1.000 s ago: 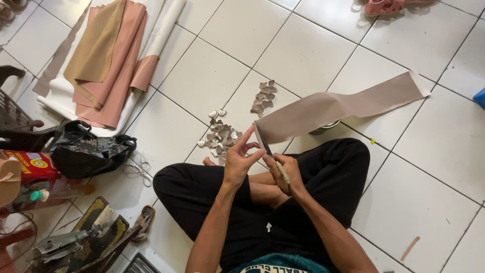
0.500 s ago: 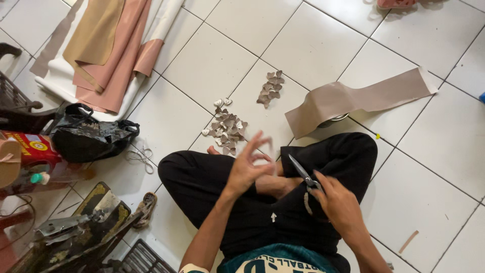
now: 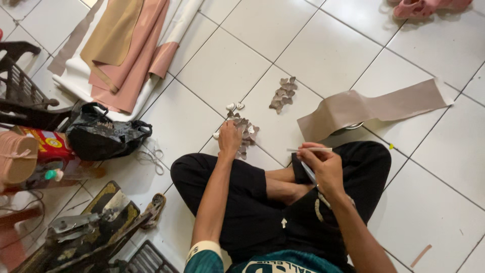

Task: The person sits on the workshop floor and cuts a long strip of soft material with scissors, then picks up small pre-cut pieces one at a time and folds and pinches them by hand, setting finished pieces on the floor with the others. At one point they briefly open a door before resuming cutting.

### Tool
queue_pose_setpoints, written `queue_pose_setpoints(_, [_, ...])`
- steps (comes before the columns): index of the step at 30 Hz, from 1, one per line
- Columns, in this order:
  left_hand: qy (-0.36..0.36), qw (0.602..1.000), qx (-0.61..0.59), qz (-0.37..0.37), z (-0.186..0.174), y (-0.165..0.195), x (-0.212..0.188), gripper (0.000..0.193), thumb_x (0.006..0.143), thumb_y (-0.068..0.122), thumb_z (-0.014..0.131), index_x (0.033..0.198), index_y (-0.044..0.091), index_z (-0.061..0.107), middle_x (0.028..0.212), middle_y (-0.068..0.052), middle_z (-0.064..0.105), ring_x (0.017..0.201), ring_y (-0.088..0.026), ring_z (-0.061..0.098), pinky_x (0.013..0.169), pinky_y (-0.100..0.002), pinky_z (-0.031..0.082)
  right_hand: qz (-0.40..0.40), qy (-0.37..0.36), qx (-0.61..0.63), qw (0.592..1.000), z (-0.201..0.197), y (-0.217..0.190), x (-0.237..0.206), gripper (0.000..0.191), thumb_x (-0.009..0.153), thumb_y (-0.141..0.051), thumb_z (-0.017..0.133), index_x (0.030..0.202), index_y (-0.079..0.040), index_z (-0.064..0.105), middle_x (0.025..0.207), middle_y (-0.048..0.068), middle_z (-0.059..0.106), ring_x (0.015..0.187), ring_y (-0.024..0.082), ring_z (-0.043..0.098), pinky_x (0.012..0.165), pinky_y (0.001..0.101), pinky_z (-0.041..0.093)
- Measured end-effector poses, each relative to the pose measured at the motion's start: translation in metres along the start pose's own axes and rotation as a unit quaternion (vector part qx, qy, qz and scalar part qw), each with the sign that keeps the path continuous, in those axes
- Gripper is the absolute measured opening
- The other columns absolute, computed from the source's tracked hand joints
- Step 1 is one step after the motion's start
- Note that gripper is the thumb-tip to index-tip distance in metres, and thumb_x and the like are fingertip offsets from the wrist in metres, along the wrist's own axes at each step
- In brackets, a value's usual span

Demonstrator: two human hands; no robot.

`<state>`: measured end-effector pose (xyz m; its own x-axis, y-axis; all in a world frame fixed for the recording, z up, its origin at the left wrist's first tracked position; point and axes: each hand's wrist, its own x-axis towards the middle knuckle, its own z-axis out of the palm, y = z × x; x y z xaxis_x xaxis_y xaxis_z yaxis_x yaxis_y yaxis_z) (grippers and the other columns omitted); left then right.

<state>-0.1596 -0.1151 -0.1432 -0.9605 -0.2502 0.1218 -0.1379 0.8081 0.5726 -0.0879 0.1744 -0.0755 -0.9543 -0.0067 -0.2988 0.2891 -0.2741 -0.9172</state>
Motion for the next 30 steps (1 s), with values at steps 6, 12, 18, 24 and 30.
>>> queue_pose_setpoints(6, [-0.034, 0.996, 0.062, -0.046, 0.004, 0.006, 0.012, 0.032, 0.083, 0.026, 0.08, 0.105, 0.006, 0.067, 0.102, -0.015, 0.069, 0.1, -0.037, 0.065, 0.084, -0.051, 0.052, 0.022, 0.02, 0.094, 0.995, -0.002, 0.02, 0.0, 0.02, 0.095, -0.004, 0.071, 0.111, 0.007, 0.07, 0.099, 0.013, 0.072, 0.088, 0.02, 0.072, 0.086, 0.0341, 0.062])
queue_pose_setpoints(12, [-0.004, 0.993, 0.116, -0.001, 0.006, 0.004, 0.017, 0.023, 0.088, 0.027, 0.076, 0.101, 0.009, 0.073, 0.101, -0.011, 0.07, 0.102, -0.033, 0.064, 0.09, -0.051, 0.047, 0.021, -0.004, 0.103, 0.994, 0.001, 0.028, 0.0, 0.022, 0.092, -0.002, 0.072, 0.112, 0.005, 0.068, 0.099, 0.012, 0.073, 0.091, 0.02, 0.074, 0.088, 0.0345, 0.062])
queue_pose_setpoints(18, [0.011, 0.988, -0.132, -0.084, -0.006, 0.021, 0.009, 0.016, 0.091, 0.02, 0.073, 0.096, 0.004, 0.072, 0.097, -0.012, 0.077, 0.091, -0.025, 0.074, 0.084, -0.042, 0.059, -0.001, 0.003, 0.122, 0.993, 0.01, 0.011, -0.002, 0.019, 0.094, -0.004, 0.071, 0.11, 0.005, 0.067, 0.097, 0.013, 0.072, 0.09, 0.022, 0.074, 0.088, 0.0357, 0.063])
queue_pose_setpoints(24, [-0.069, 0.842, -0.524, -0.105, -0.05, 0.063, -0.052, 0.024, 0.091, 0.01, 0.073, 0.111, -0.003, 0.068, 0.106, -0.016, 0.076, 0.096, -0.02, 0.076, 0.083, -0.031, 0.066, -0.032, 0.001, 0.076, 0.997, 0.035, -0.004, -0.001, 0.018, 0.094, -0.005, 0.072, 0.107, 0.006, 0.067, 0.095, 0.015, 0.073, 0.088, 0.023, 0.075, 0.087, 0.0349, 0.063])
queue_pose_setpoints(30, [-0.093, 0.771, -0.622, -0.105, -0.089, 0.102, -0.107, 0.042, 0.09, 0.005, 0.075, 0.126, -0.008, 0.059, 0.109, -0.018, 0.074, 0.101, -0.02, 0.074, 0.092, -0.03, 0.062, -0.034, -0.047, 0.074, 0.996, 0.052, -0.008, -0.012, 0.022, 0.093, -0.007, 0.072, 0.11, 0.006, 0.064, 0.098, 0.015, 0.073, 0.091, 0.023, 0.075, 0.085, 0.0358, 0.065])
